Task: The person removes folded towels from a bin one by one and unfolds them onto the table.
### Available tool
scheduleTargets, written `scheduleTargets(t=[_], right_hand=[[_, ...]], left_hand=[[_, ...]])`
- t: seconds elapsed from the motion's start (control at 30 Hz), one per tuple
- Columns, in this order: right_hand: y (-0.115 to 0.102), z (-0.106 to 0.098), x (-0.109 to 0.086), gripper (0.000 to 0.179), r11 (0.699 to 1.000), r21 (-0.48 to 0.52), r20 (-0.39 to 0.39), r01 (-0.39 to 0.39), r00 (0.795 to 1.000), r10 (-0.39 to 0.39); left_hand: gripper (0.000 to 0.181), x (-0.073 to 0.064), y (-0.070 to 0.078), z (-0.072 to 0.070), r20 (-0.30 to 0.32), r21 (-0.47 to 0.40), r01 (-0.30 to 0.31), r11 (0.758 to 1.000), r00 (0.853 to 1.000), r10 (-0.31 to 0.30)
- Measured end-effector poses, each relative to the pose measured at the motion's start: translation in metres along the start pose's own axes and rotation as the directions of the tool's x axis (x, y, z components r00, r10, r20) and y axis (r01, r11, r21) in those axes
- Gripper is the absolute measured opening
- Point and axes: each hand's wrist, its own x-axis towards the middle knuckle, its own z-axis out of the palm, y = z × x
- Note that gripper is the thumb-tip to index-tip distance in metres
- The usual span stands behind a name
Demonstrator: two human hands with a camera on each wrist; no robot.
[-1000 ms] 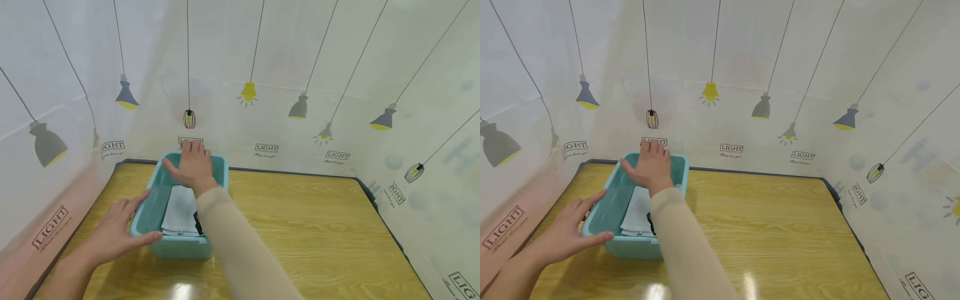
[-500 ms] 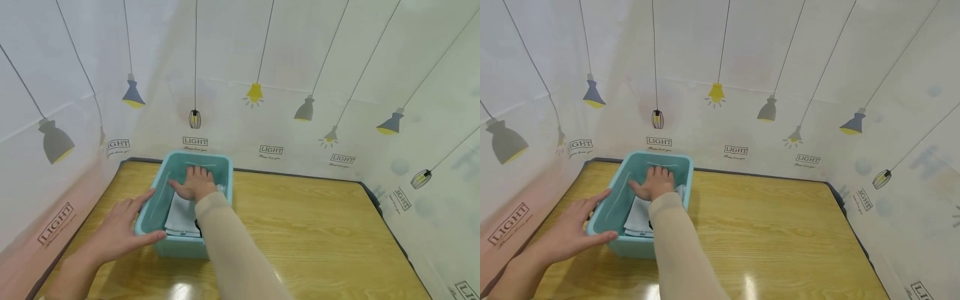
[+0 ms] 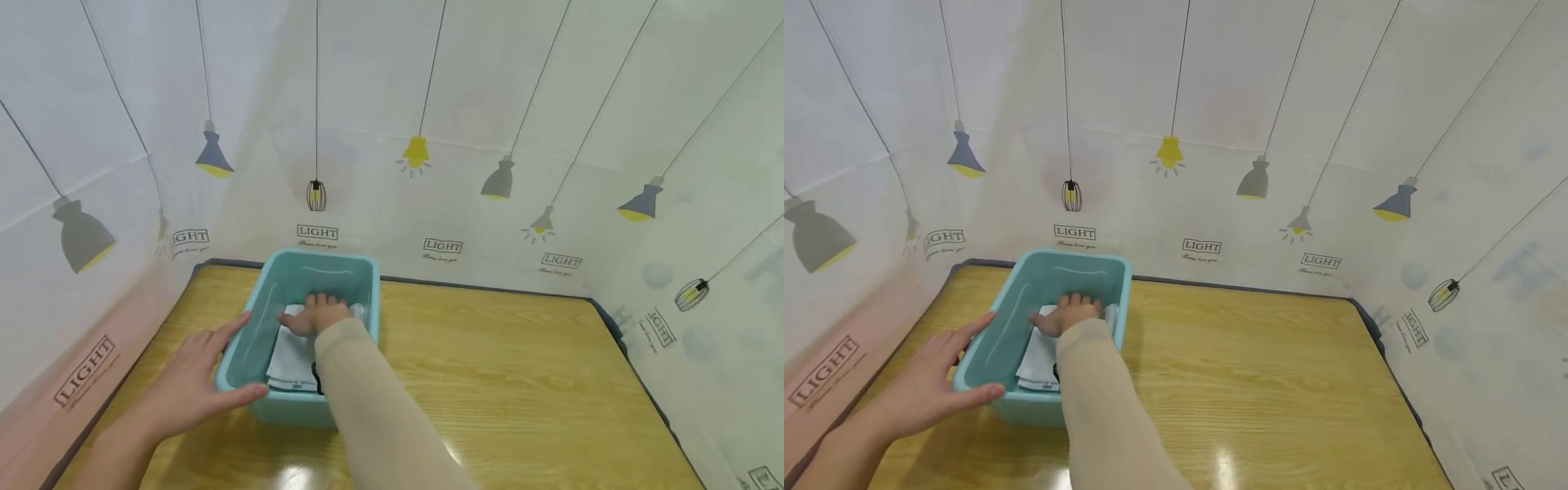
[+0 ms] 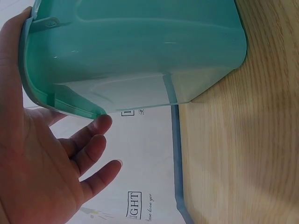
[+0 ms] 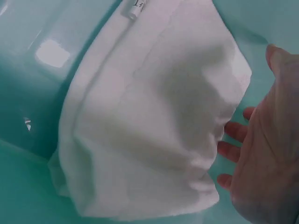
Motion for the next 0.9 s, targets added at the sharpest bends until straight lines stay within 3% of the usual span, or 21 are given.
scheduleTargets(t=[0.03, 0.27, 0.4, 0.57, 0.67, 0.9], right_hand=[[-0.003, -0.002, -0.007, 0.106, 1.000, -0.014, -0.003, -0.012, 1.000, 0.012], [-0.004, 0.000, -0.005, 0.103, 0.998, -0.062, 0.023, -0.023, 0.999, 0.024], [-0.004, -0.010, -0.029, 0.091, 1.000, -0.024, 0.025, -0.013, 1.000, 0.014], [-0.002, -0.016, -0.052, 0.067, 0.997, -0.068, -0.049, 0.027, 0.998, -0.031], [0.000, -0.013, -0.046, 0.067, 0.990, -0.138, -0.081, 0.034, 0.996, -0.045], [0.002, 0.005, -0.012, 0.081, 0.968, -0.252, -0.112, 0.016, 0.993, -0.046]], left_hand=[[0.114, -0.001, 0.000, 0.000, 0.000, 0.000, 0.003, 1.000, 1.000, -0.003], [0.114, -0.002, -0.001, 0.000, 0.002, 0.012, 0.010, 1.000, 1.000, -0.010], [0.114, -0.002, -0.001, 0.000, -0.005, 0.013, 0.007, 1.000, 1.000, -0.007], [0.114, -0.001, 0.000, -0.001, -0.016, 0.016, 0.002, 1.000, 1.000, -0.002], [0.115, -0.001, 0.000, -0.001, -0.014, 0.016, 0.004, 1.000, 1.000, -0.004], [0.115, -0.001, 0.000, 0.000, -0.012, 0.013, 0.011, 1.000, 1.000, -0.011]])
